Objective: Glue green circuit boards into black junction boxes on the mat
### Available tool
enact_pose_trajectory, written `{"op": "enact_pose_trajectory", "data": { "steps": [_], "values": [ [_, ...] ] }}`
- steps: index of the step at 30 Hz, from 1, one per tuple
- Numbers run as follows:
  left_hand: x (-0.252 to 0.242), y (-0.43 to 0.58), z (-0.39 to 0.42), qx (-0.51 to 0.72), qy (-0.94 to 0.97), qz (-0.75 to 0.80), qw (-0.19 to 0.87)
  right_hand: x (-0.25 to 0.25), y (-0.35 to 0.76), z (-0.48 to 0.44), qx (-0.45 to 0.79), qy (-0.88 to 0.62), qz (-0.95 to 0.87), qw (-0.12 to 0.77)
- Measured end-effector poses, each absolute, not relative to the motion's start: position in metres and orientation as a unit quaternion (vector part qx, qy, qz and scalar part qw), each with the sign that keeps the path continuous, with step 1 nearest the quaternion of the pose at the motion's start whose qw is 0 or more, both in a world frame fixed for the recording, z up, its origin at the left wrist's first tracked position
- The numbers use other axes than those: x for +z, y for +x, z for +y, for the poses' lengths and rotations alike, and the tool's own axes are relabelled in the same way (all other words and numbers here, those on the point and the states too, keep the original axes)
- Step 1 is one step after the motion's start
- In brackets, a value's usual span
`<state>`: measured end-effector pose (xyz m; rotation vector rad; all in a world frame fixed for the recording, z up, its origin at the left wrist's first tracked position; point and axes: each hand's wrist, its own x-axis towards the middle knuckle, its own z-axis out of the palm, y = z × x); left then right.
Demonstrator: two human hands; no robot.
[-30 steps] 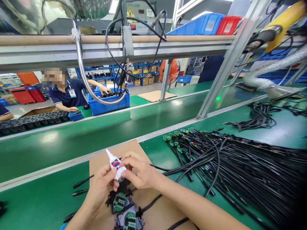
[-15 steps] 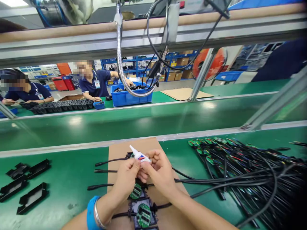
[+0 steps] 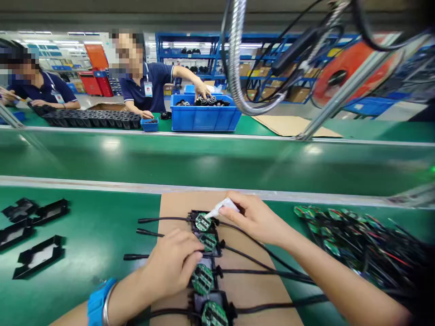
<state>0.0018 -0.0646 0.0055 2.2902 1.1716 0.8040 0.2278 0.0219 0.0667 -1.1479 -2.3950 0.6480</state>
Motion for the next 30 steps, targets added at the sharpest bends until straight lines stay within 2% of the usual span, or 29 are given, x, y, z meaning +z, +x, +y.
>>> {"op": "enact_pose_trajectory", "data": {
  "steps": [4,8,16,30],
  "values": [
    [-0.014,0.002,-0.065,0.251,0.859,0.419,0.154,0.055,0.21,0.042,0.178,-0.336,-0.918,0.115],
    [-0.018,0.001,-0.063,0.213,0.869,0.417,0.162,0.044,0.197,0.052,0.126,-0.279,-0.95,0.069],
    [-0.019,-0.002,-0.062,0.204,0.868,0.418,0.176,0.048,0.186,0.06,0.068,-0.213,-0.975,0.023],
    [-0.022,-0.002,-0.062,0.211,0.87,0.413,0.168,0.053,0.178,0.062,0.063,-0.183,-0.981,-0.023]
  ]
}}
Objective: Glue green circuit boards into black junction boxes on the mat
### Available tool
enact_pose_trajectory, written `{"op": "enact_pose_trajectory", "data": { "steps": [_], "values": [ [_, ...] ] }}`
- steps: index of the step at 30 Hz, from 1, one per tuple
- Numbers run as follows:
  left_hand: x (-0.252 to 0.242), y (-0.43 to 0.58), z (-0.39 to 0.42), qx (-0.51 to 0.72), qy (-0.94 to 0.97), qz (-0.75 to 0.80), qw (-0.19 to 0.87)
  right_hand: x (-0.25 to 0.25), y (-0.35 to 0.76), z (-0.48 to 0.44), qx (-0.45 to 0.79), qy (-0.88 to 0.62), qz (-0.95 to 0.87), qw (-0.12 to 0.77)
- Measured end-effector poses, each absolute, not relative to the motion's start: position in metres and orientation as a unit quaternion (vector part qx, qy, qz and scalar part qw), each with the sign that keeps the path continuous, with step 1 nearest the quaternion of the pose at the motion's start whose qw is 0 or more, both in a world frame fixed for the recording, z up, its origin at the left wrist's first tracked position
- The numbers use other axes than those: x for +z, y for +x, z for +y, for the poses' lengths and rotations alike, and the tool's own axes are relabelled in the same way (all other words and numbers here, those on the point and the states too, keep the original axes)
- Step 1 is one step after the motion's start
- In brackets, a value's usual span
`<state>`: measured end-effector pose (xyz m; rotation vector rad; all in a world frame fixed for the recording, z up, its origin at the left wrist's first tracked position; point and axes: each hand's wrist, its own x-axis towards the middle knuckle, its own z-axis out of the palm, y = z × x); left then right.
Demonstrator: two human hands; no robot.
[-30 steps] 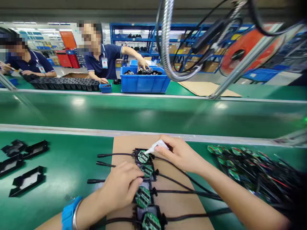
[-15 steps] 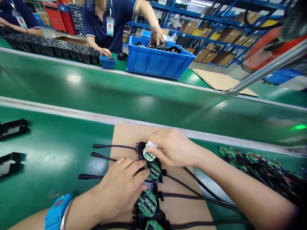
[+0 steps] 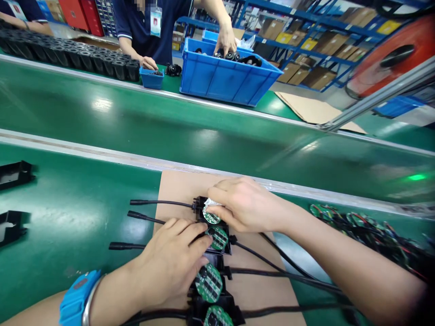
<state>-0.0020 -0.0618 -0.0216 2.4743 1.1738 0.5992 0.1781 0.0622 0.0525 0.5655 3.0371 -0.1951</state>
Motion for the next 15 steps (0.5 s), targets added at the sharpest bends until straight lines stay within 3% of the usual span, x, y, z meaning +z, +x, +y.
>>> {"op": "enact_pose_trajectory", "data": {
  "steps": [15],
  "values": [
    [-0.021,-0.002,-0.06,0.199,0.87,0.414,0.179,0.067,0.186,0.057,-0.08,0.182,0.978,0.055]
  ]
}}
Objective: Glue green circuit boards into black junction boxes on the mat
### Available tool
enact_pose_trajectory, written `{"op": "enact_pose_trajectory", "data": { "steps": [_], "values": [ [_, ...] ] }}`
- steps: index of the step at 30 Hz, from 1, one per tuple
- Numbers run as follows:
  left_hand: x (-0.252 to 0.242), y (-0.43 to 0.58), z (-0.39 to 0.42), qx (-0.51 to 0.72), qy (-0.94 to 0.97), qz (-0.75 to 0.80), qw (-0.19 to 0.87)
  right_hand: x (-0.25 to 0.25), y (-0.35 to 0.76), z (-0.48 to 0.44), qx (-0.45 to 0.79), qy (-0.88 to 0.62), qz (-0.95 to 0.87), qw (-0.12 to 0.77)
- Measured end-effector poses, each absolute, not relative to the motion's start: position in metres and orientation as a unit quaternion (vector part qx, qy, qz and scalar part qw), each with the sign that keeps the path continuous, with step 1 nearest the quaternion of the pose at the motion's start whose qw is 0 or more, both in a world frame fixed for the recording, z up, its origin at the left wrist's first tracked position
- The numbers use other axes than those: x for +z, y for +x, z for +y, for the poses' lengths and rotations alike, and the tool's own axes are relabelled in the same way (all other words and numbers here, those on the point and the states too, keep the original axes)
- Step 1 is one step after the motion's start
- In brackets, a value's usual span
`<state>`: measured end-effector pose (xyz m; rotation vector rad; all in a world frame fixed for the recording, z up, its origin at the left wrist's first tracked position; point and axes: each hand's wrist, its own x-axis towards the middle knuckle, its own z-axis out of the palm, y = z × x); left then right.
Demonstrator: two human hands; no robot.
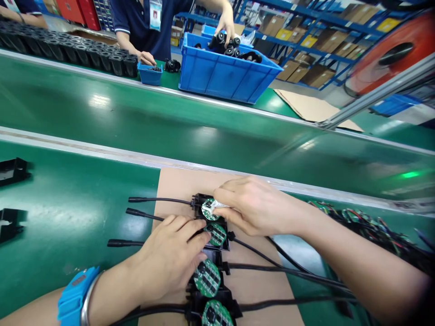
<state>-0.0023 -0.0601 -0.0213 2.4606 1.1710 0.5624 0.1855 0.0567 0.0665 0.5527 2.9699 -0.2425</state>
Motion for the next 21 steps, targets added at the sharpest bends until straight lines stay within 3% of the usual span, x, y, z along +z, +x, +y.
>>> {"op": "enact_pose_trajectory", "data": {
  "steps": [21],
  "values": [
    [-0.02,-0.003,-0.061,0.2,0.874,0.41,0.168,0.069,0.193,0.062,-0.077,0.198,0.977,0.035]
  ]
}}
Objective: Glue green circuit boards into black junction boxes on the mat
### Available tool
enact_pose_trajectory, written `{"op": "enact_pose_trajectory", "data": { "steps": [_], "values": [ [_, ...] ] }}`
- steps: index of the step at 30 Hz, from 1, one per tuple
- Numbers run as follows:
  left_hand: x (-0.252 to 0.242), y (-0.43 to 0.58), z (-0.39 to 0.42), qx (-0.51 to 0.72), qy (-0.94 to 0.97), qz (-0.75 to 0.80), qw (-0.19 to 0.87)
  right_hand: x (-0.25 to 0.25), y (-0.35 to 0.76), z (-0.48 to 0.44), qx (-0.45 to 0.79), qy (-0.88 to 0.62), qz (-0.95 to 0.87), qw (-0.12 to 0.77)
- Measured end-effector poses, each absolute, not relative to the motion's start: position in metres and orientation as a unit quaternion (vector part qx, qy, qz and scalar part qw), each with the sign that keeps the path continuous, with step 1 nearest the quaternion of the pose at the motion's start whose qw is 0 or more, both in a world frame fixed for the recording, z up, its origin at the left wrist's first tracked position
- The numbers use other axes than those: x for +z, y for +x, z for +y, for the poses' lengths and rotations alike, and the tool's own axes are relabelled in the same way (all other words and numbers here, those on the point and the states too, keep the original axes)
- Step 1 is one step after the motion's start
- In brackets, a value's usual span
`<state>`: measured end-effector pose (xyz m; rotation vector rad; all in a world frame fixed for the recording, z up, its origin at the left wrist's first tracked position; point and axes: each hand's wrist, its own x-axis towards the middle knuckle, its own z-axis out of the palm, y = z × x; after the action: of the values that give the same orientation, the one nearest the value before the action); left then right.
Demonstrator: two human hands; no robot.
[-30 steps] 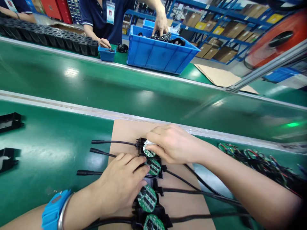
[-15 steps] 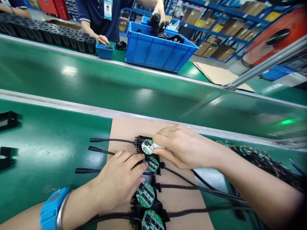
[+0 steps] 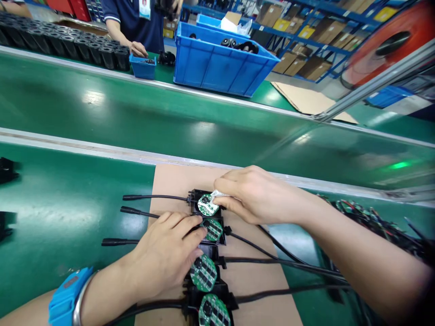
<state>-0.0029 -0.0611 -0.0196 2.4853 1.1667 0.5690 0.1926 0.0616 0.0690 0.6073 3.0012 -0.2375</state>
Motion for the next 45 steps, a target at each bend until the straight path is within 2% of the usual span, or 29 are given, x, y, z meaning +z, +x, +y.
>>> {"op": "enact_pose_trajectory", "data": {
  "steps": [5,9,12,18,26,38,45],
  "values": [
    [-0.02,-0.003,-0.059,0.212,0.874,0.407,0.158,0.065,0.191,0.066,-0.06,0.202,0.977,0.042],
    [-0.018,-0.002,-0.069,0.227,0.89,0.381,0.103,0.07,0.199,0.065,-0.067,0.225,0.972,0.023],
    [-0.013,0.001,-0.081,0.224,0.91,0.337,0.084,0.076,0.204,0.057,-0.119,0.234,0.965,-0.002],
    [-0.006,0.008,-0.088,0.147,0.933,0.32,0.069,0.065,0.196,0.043,-0.224,0.187,0.956,0.014],
    [-0.007,0.008,-0.087,0.127,0.934,0.321,0.087,0.049,0.186,0.045,-0.212,0.154,0.964,0.039],
    [-0.007,0.007,-0.087,0.135,0.937,0.318,0.052,0.062,0.199,0.041,-0.243,0.162,0.955,0.061],
    [-0.01,0.007,-0.086,0.127,0.935,0.323,0.069,0.064,0.21,0.038,-0.249,0.167,0.952,0.059]
  ]
}}
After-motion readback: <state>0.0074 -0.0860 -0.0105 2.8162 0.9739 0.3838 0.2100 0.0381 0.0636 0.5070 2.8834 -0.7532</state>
